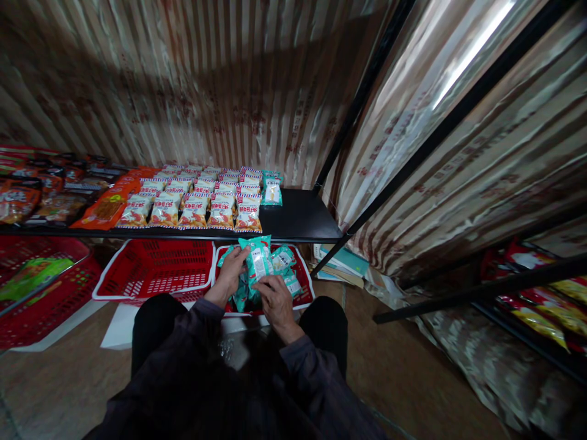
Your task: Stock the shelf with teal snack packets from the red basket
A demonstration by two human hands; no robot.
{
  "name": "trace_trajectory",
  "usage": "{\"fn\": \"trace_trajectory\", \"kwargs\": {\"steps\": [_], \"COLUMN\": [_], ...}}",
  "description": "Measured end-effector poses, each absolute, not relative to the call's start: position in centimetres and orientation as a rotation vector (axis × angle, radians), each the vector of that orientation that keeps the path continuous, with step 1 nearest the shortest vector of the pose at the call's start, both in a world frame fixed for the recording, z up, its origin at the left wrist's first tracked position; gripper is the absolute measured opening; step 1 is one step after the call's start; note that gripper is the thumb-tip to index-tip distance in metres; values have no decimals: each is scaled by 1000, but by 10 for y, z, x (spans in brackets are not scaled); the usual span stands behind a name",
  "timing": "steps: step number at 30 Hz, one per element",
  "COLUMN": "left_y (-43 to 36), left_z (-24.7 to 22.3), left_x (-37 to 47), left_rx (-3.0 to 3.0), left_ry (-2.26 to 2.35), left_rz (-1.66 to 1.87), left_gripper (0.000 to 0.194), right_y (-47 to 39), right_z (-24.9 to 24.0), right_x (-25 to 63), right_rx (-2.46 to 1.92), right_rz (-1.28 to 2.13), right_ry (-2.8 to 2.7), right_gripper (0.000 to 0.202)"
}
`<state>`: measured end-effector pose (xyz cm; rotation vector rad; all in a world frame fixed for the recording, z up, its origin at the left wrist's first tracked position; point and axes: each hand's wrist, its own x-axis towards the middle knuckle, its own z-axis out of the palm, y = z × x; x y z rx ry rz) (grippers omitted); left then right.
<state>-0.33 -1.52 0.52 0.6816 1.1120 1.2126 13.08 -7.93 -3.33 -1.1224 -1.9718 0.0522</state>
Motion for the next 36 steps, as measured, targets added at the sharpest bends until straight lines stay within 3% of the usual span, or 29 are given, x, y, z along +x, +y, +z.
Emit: {"fn": "trace_trajectory", "kwargs": {"steps": [11, 17, 21, 23, 36], "left_y": [-7, -7, -9, -10, -11], "left_z": [-2, -2, -3, -3, -6], "left_x": [-4, -6, -6, -6, -7], "left_rx": [510, 492, 496, 505, 556], "left_ry": [1141, 1142, 1142, 1139, 1167], "left_rz": [1332, 1369, 1347, 1330, 1292], "left_gripper": [45, 42, 39, 39, 40], "right_y": [-84, -78, -69, -65, -67], "right_z": [-40, -56, -63, -62, -51], "right_x": [130, 131, 130, 130, 125], "right_rx": [-1284, -1349, -1248, -1185, -1112], "right_rz": [125, 550, 1034, 1146, 1198], "right_ry": [-1710, -1215, -662, -484, -414], "right_gripper": [35, 15, 43, 43, 40]}}
